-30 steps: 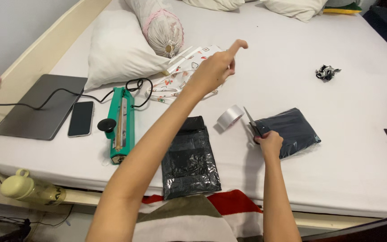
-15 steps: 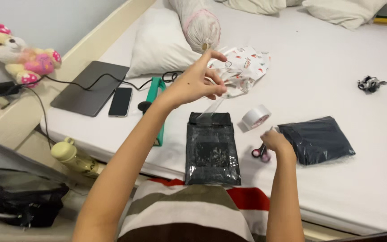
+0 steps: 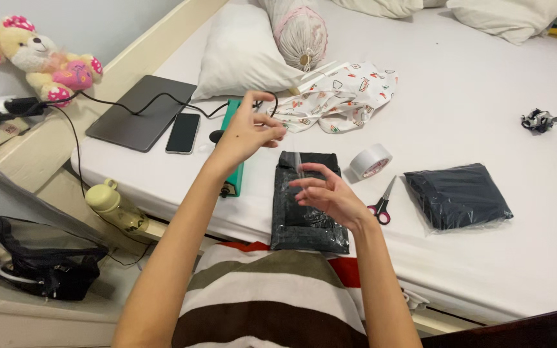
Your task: The person wraps a dark rectangular item in black plastic wrap on a bed. They fold the wrap around the item, smooth the edges, and secure the package with clear tape. Scissors are used to cut the tape.
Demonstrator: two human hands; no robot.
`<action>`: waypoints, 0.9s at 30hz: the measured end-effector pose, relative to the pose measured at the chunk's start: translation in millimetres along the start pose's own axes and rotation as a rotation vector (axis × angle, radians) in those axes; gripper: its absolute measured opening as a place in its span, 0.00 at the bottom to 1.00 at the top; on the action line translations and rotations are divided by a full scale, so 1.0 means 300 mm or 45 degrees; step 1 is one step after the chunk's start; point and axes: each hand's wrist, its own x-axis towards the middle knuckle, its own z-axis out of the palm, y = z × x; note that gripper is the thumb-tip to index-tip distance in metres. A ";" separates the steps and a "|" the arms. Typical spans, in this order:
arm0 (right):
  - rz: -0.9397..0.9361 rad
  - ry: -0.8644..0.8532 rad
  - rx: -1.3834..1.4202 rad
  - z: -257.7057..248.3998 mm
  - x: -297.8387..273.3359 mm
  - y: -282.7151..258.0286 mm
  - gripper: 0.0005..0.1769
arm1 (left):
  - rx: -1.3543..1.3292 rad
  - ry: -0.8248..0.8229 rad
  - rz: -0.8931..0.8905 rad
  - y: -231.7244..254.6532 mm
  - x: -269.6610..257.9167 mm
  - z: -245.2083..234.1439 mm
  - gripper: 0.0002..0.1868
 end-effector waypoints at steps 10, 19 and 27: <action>0.125 0.619 -0.349 -0.218 -0.004 0.124 0.18 | 0.022 0.296 0.011 -0.449 -0.001 0.034 0.34; 0.138 0.763 -0.543 -0.518 0.183 0.245 0.06 | 0.043 0.386 -0.041 -0.724 0.044 0.066 0.35; -0.199 0.992 -1.096 -0.640 0.321 0.365 0.10 | 0.051 0.568 -0.155 -0.807 0.160 0.092 0.36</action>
